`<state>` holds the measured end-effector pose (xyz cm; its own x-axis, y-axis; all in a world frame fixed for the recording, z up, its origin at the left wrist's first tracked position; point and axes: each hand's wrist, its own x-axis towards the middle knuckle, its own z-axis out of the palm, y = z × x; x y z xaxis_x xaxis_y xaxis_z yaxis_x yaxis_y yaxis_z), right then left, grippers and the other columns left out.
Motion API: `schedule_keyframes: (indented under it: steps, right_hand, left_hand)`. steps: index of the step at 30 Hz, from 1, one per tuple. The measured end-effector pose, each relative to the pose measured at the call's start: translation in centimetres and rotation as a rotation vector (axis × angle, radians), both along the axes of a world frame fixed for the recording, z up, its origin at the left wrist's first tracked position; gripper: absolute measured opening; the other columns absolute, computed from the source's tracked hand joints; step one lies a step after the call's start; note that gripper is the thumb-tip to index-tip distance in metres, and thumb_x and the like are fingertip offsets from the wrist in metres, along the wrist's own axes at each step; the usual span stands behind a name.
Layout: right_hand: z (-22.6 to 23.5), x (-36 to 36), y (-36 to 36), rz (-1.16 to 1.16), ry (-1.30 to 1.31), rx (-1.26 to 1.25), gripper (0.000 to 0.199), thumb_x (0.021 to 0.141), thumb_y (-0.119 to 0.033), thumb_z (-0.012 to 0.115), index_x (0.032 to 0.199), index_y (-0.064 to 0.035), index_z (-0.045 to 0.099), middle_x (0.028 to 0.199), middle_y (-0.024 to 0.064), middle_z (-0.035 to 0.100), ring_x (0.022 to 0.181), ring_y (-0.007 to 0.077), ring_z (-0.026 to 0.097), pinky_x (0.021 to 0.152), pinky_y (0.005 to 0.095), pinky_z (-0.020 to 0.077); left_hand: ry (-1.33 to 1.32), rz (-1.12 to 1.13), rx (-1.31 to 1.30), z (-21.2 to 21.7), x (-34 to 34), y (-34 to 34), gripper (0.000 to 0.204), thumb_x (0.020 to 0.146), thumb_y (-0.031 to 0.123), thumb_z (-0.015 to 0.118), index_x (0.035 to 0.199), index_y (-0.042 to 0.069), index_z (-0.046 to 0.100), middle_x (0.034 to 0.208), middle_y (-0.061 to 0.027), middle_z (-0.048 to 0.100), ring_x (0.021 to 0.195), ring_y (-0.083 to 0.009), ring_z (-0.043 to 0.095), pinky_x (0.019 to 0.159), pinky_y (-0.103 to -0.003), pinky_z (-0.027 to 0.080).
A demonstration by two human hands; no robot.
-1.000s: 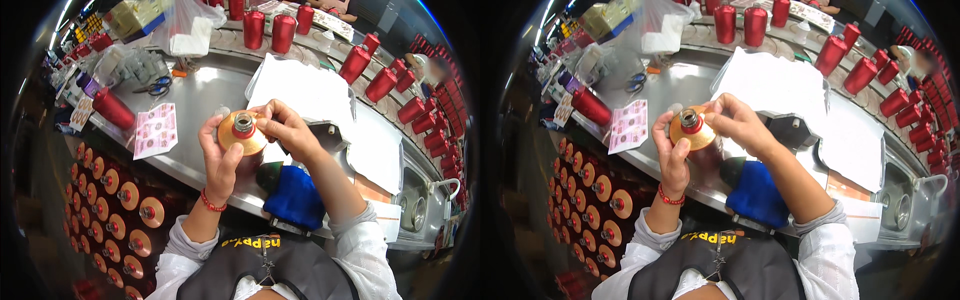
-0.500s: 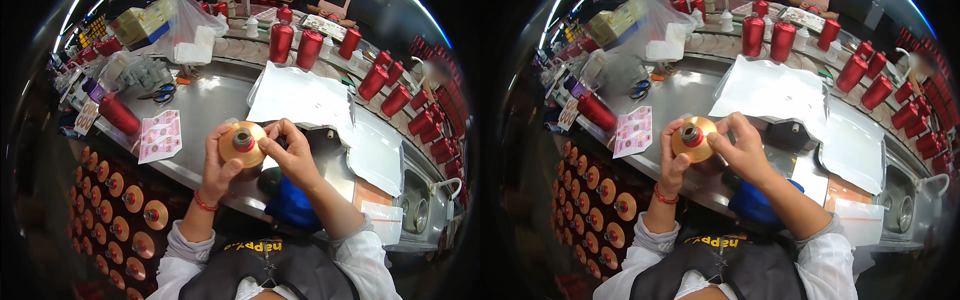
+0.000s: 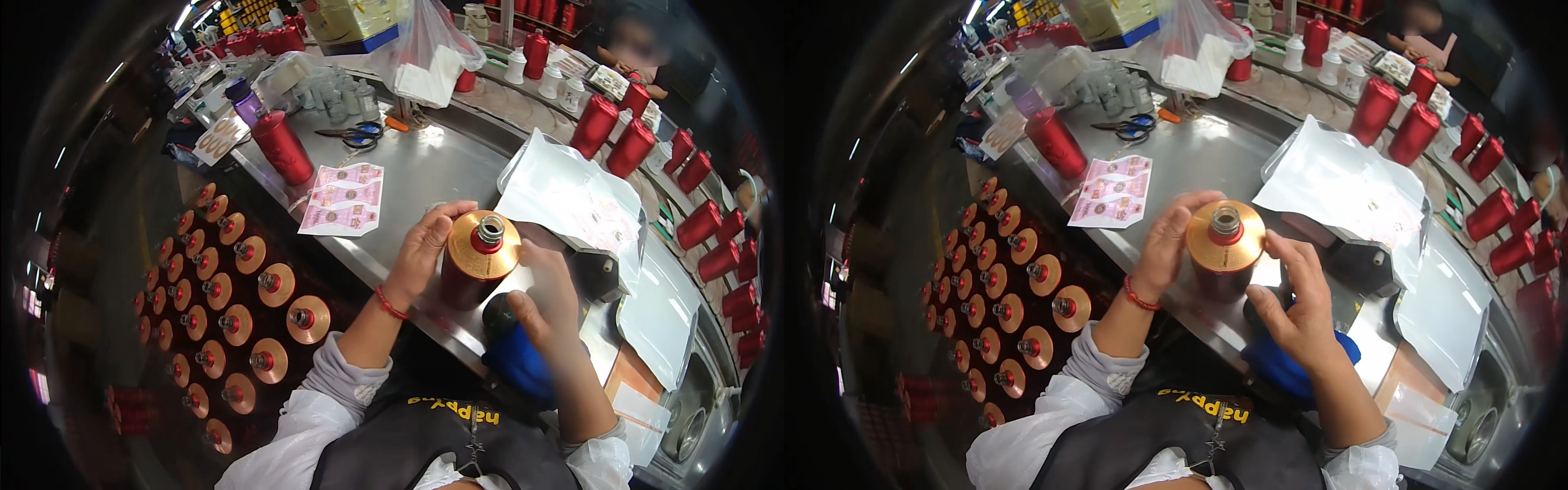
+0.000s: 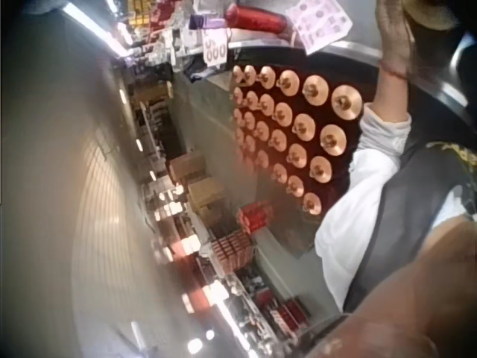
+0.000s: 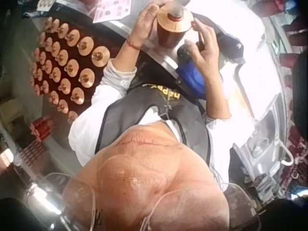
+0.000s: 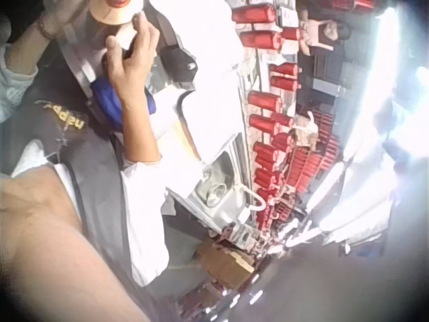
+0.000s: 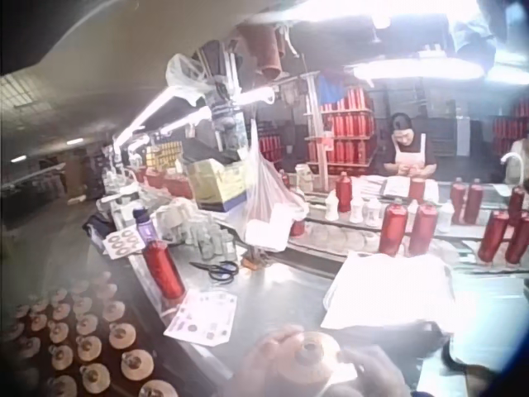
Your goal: The person applies a red label to a red cylindrical bottle, smooths it with a green card, and uses a wooden stick to press the edges. They then place a gold circular sticker on the bottle neck and smooth it. The process is repeated for a second bottle.
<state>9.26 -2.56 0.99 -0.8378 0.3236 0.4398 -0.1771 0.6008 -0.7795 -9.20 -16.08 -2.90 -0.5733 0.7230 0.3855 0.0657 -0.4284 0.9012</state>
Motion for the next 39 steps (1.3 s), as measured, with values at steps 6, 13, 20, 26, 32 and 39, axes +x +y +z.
schedule_keyframes:
  steps: [6, 13, 20, 26, 32, 39]
  right_hand:
    - [-1.3, -0.8, -1.1, -0.114, 0.009, 0.192, 0.066, 0.083, -0.012, 0.075, 0.142, 0.0006, 0.047, 0.137, 0.0228, 0.052, 0.125, 0.0382, 0.053, 0.104, 0.0437, 0.0428]
    - [-1.4, -0.7, -1.3, -0.169, 0.034, 0.182, 0.060, 0.082, -0.007, 0.074, 0.136, 0.0015, 0.050, 0.131, 0.0234, 0.056, 0.122, 0.0386, 0.055, 0.103, 0.0433, 0.0432]
    - [-1.4, -0.9, -0.5, -0.146, 0.040, 0.224, 0.060, 0.082, -0.009, 0.075, 0.136, -0.0012, 0.050, 0.130, 0.0223, 0.055, 0.119, 0.0363, 0.056, 0.098, 0.0408, 0.0459]
    - [-1.8, -1.0, -0.2, -0.128, 0.115, 0.226, 0.062, 0.082, -0.011, 0.078, 0.136, -0.0003, 0.050, 0.131, 0.0228, 0.056, 0.120, 0.0356, 0.057, 0.099, 0.0395, 0.0463]
    - [-1.5, -1.0, -0.4, -0.123, 0.102, 0.214, 0.064, 0.083, -0.012, 0.077, 0.139, -0.0012, 0.049, 0.133, 0.0223, 0.056, 0.121, 0.0369, 0.057, 0.100, 0.0393, 0.0459]
    - [-1.0, -0.7, -0.7, -0.096, 0.081, 0.296, 0.061, 0.085, -0.010, 0.073, 0.141, -0.0013, 0.051, 0.139, 0.0227, 0.053, 0.123, 0.0371, 0.056, 0.101, 0.0404, 0.0467]
  left_hand:
    - [-0.188, -0.012, 0.108, -1.0, 1.6, 1.5, 0.056, 0.109, 0.042, 0.030, 0.131, -0.005, 0.052, 0.126, -0.0151, 0.063, 0.114, -0.0195, 0.062, 0.101, -0.033, 0.049]
    - [-0.119, 0.040, 0.048, -1.5, 2.1, 1.0, 0.061, 0.109, 0.045, 0.027, 0.133, -0.005, 0.051, 0.127, -0.0144, 0.062, 0.117, -0.0191, 0.060, 0.103, -0.033, 0.046]
    - [-0.118, 0.049, 0.128, -0.6, 2.5, 0.5, 0.059, 0.106, 0.043, 0.039, 0.137, -0.006, 0.045, 0.133, -0.0157, 0.056, 0.123, -0.0211, 0.054, 0.108, -0.033, 0.039]
    - [-0.081, 0.002, 0.077, 0.2, 3.0, 0.7, 0.056, 0.101, 0.033, 0.053, 0.141, -0.004, 0.040, 0.135, -0.0137, 0.053, 0.124, -0.0190, 0.053, 0.108, -0.034, 0.040]
    - [-0.076, 0.038, 0.026, 0.4, 3.4, 0.7, 0.061, 0.098, 0.035, 0.056, 0.143, -0.003, 0.038, 0.137, -0.0139, 0.052, 0.126, -0.0211, 0.053, 0.109, -0.037, 0.039]
    - [-0.192, -0.055, 0.072, 0.9, 3.5, -0.1, 0.056, 0.098, 0.021, 0.058, 0.144, -0.002, 0.035, 0.136, -0.0135, 0.050, 0.126, -0.0183, 0.050, 0.110, -0.033, 0.037]
